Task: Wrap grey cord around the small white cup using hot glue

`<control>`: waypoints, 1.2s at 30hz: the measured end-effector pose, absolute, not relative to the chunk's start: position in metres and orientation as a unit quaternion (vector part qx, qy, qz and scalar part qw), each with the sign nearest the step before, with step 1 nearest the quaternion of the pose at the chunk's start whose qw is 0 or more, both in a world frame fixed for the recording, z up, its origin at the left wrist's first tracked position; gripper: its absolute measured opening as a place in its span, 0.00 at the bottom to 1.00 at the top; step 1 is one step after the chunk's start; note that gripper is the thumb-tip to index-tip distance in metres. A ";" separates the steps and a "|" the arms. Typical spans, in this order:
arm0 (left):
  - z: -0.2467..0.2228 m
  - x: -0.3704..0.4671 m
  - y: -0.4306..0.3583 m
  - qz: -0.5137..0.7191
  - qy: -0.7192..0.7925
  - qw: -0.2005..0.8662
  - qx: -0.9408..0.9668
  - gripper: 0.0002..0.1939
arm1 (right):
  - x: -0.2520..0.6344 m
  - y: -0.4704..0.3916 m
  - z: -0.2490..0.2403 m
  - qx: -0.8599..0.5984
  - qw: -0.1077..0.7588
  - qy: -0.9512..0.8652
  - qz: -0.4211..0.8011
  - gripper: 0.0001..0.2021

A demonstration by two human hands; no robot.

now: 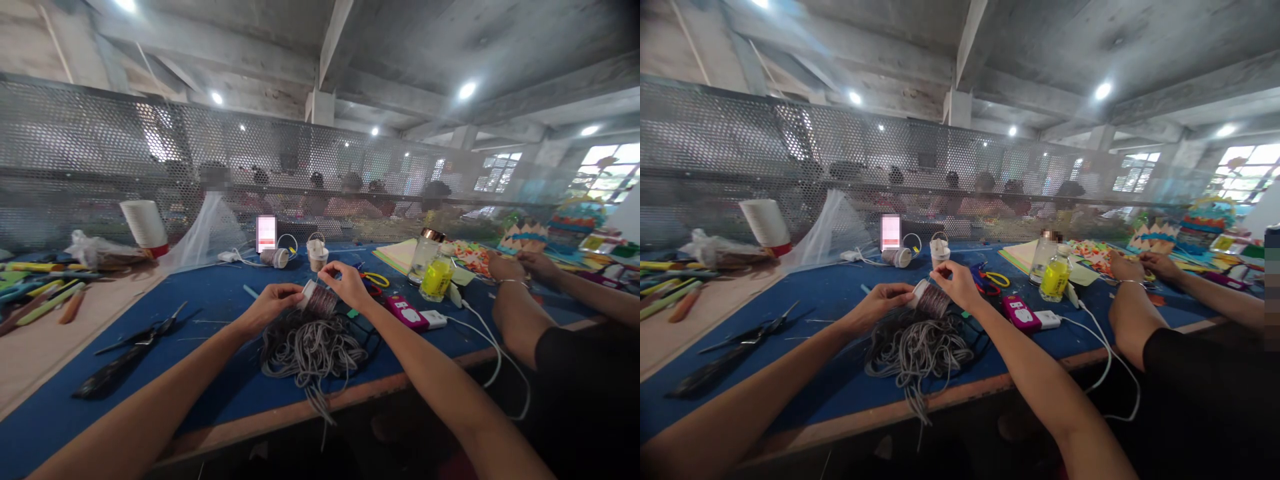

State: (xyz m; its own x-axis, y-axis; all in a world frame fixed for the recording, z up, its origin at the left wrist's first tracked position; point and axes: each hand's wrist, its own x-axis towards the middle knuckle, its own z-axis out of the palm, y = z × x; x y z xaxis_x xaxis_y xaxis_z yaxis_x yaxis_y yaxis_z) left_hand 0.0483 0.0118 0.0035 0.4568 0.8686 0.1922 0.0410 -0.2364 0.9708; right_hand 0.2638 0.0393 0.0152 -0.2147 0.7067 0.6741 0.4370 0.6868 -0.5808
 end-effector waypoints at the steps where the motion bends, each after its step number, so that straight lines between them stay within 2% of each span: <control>1: 0.003 0.048 0.012 0.397 0.335 0.522 0.676 0.19 | 0.264 0.039 0.015 -0.372 0.503 -0.769 0.132 0.12; 18: 0.000 0.049 0.011 0.389 0.343 0.526 0.674 0.19 | 0.257 0.026 0.024 -0.344 0.513 -0.766 0.175 0.13; 36: 0.001 0.046 0.015 0.409 0.333 0.523 0.669 0.18 | 0.262 0.035 0.020 -0.376 0.520 -0.753 0.149 0.12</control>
